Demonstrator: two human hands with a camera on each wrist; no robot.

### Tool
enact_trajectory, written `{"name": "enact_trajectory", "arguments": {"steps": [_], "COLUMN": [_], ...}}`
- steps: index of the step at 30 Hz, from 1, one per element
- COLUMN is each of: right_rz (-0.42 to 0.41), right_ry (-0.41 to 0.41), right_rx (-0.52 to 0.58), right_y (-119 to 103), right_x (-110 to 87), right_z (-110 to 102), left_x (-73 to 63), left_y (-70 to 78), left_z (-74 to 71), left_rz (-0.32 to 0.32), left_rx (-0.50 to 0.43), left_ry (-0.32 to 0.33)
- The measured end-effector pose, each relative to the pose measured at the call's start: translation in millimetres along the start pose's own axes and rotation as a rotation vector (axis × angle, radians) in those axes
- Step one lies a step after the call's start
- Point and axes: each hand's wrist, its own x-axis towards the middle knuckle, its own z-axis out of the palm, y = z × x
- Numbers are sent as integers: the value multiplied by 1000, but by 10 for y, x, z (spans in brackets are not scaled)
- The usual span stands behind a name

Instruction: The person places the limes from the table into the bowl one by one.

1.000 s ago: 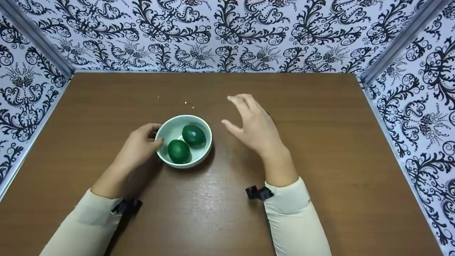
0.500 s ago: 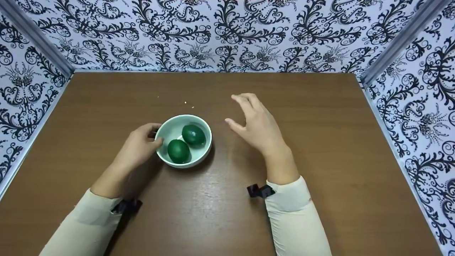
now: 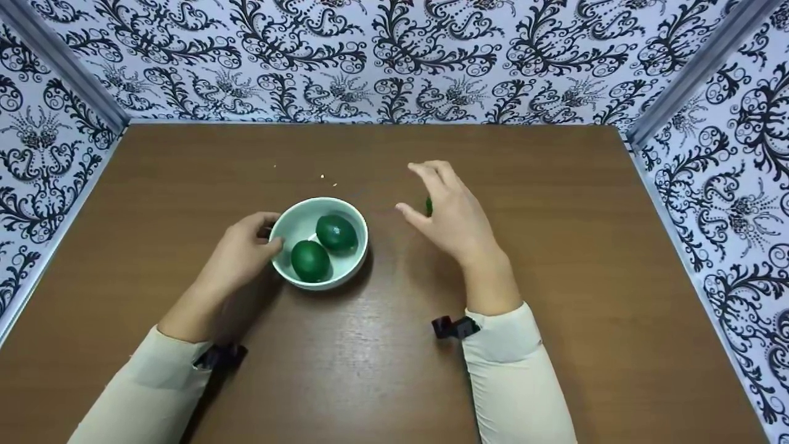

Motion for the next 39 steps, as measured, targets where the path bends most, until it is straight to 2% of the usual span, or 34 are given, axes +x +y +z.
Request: {"name": "enact_trajectory", "arguments": {"steps": [7,16,26,39], "right_rz": [23,38,82,100], "right_ry": [-8,-2,-31,-44], "right_rx": [10,19,13,4], "right_y": [30,93,166,279], "right_x": [2,-2,3,9], "right_z": [-10,-16,-8,14], "left_x": [6,2,-3,0], "left_y": [-7,15,18,8], "left_z": [3,-9,-8,0], "left_rz": [1,-29,-31,-29], "left_rx": [-4,-5,-3,-10], "left_ry": [-2,-28,-30,-27]}}
